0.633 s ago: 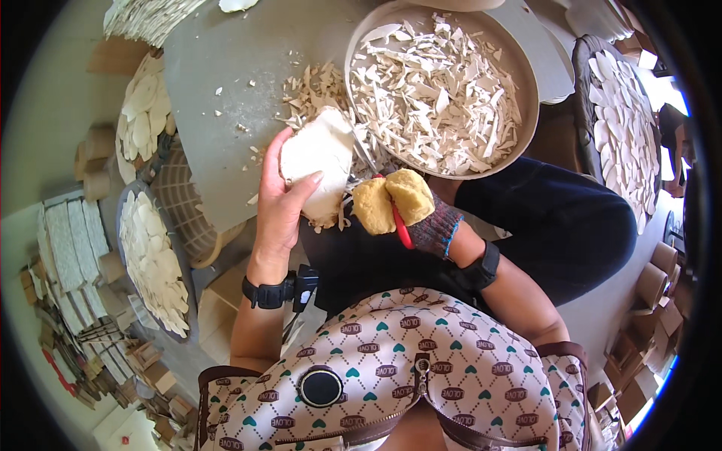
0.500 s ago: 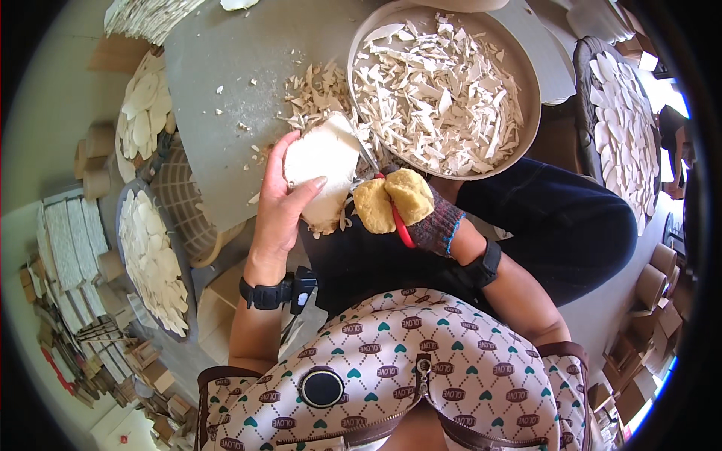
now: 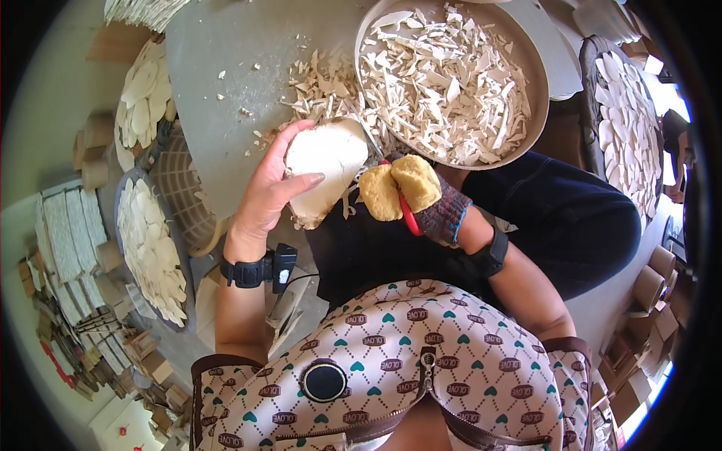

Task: The person uses shears to cut thin slices from large white root-like pieces, allowing the slices to fall into a round tray. They pick up additional pieces from a stack and repeat the slicing action.

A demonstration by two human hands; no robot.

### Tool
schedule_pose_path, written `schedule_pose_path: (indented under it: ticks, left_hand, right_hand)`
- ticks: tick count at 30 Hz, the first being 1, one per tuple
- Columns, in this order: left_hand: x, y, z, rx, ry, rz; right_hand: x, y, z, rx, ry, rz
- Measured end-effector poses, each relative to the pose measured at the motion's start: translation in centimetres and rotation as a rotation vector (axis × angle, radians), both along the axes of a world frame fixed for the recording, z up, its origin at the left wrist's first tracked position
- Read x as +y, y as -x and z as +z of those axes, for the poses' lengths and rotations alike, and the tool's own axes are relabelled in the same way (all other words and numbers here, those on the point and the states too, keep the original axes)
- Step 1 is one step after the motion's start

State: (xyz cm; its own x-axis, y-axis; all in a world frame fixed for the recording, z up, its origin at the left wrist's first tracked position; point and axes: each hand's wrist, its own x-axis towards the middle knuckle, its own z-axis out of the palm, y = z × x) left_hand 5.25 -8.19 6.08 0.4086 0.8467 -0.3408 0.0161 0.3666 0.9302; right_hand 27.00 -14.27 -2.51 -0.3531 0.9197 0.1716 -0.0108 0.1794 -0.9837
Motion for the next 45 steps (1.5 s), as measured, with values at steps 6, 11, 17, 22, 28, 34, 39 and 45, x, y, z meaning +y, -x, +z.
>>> schedule_pose_path:
  ticks: [6, 11, 17, 22, 28, 34, 39, 45]
  left_hand:
    - [-0.5, 1.0, 1.1, -0.026, 0.130, 0.057]
    - [-1.1, 0.5, -1.6, -0.104, -0.145, 0.636]
    - [-1.1, -0.8, -3.1, -0.209, -0.155, 0.738]
    - [0.0, -0.1, -2.0, -0.211, -0.148, 0.657]
    - [-0.3, -1.4, -1.7, -0.096, -0.201, 0.647]
    - [0.0, -0.5, -2.1, -0.041, -0.172, 0.561]
    - [0.5, -0.3, -1.8, -0.027, -0.183, 0.553]
    - [1.1, -0.4, -1.1, 0.009, -0.169, 0.428]
  right_hand:
    - [0.2, -0.4, 0.6, 0.052, 0.006, -0.034]
    - [-0.1, -0.4, 0.5, -0.003, 0.044, -0.012]
    - [0.2, 0.1, 1.1, 0.185, 0.136, -0.007]
    - [0.4, -0.1, 2.1, 0.154, 0.127, 0.031]
    - [-0.2, 0.1, 0.7, 0.059, 0.170, 0.030]
    - [-0.6, 0.6, 0.1, 0.063, 0.191, 0.011]
    - [-0.9, 0.9, 0.2, 0.037, 0.167, 0.011]
    - [-1.0, 0.8, -0.3, 0.098, 0.280, 0.042]
